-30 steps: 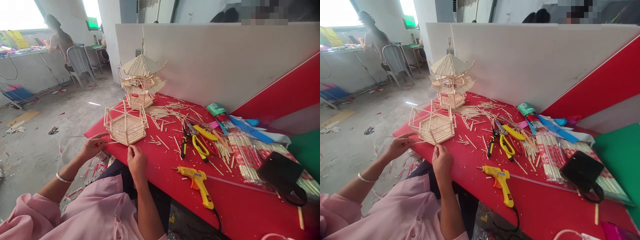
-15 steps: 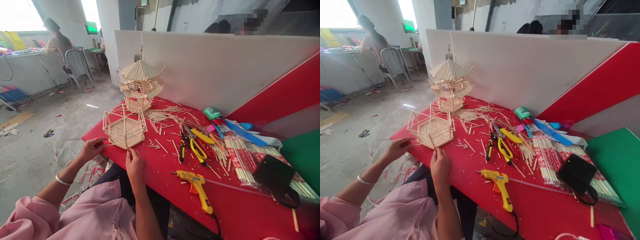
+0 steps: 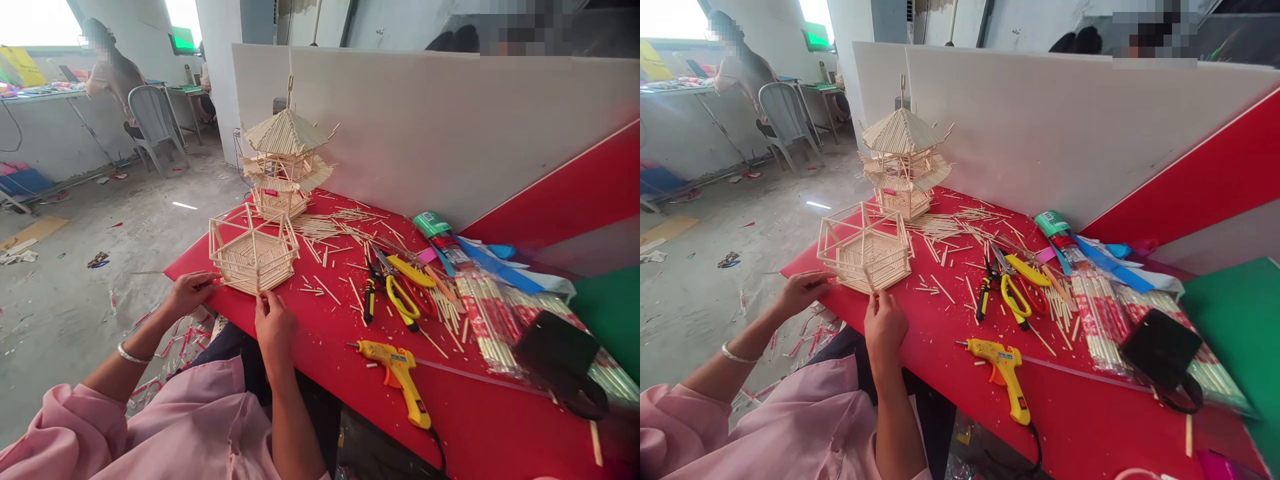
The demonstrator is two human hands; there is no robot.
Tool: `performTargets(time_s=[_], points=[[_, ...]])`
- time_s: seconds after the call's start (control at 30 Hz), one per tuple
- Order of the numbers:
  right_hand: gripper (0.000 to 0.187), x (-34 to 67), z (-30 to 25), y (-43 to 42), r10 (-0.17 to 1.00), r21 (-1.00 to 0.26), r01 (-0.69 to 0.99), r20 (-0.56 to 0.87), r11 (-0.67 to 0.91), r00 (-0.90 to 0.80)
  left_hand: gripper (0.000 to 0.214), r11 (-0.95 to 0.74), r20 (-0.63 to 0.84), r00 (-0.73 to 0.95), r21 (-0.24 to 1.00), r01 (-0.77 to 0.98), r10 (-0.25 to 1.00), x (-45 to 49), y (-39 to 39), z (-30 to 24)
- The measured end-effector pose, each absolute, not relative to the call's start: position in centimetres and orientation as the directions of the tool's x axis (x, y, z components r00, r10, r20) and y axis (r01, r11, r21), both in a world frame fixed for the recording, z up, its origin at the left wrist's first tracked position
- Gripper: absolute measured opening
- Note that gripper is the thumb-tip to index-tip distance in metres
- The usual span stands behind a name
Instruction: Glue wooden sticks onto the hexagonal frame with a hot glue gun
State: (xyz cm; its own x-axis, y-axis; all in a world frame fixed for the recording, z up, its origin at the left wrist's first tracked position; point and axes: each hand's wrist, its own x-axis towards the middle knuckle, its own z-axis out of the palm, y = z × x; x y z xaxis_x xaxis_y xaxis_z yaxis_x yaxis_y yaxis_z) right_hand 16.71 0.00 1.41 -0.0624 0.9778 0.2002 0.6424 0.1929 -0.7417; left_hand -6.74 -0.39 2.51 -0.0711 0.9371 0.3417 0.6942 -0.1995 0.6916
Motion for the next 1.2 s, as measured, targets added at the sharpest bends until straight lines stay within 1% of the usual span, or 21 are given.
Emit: performTargets(time_s=[0.13,0.33,0.43,0.5,0.57,0.67,0.73,0.83,1.07,1.2], points=[[0.027,16.8,1.5,-0.2,0.977,-0.728,0.659,0.209,0.189,-0.050,0.024,-0.223,0.350,-0.034,0.666,0.712,0.936,-6.5,-0.3,2.5],[0.029,16.9,1.5,-0.3,0.969,-0.740,0.636,0.242,0.219,-0.052,0.021,-0.330,0.446,0.050,0.579,0.746,0.893,-5.7,-0.6,3.5],[0.030,16.8,1.3,-0.2,0.964,-0.734,0.638,0.261,0.232,-0.051,0.021,-0.370,0.480,0.075,0.558,0.742,0.874,-5.6,-0.6,4.0],[0.031,16.7,1.1,-0.1,0.964,-0.719,0.659,0.262,0.222,-0.039,0.021,-0.378,0.482,0.082,0.559,0.738,0.873,-5.7,-0.4,4.0],[0.030,16.6,1.0,0.1,0.967,-0.688,0.698,0.253,0.199,-0.027,0.019,-0.365,0.486,0.056,0.571,0.735,0.872,-5.8,-0.1,3.8],[0.028,16.6,1.0,0.5,0.970,-0.630,0.756,0.240,0.178,-0.028,0.021,-0.347,0.486,0.021,0.594,0.726,0.874,-5.9,0.3,3.5],[0.028,16.7,1.1,0.8,0.968,-0.610,0.770,0.250,0.186,-0.036,0.020,-0.355,0.475,0.037,0.602,0.715,0.879,-5.8,0.5,3.5],[0.030,16.9,1.2,1.1,0.961,-0.610,0.767,0.274,0.197,-0.029,0.016,-0.393,0.478,0.080,0.602,0.694,0.874,-5.4,0.6,3.5],[0.035,17.0,0.8,1.1,0.955,-0.642,0.744,0.297,0.186,0.017,0.013,-0.489,0.541,0.150,0.563,0.666,0.828,-5.2,0.7,3.9],[0.036,17.0,0.8,1.1,0.951,-0.641,0.741,0.310,0.201,0.011,0.011,-0.506,0.538,0.177,0.559,0.657,0.824,-5.2,0.7,4.1]])
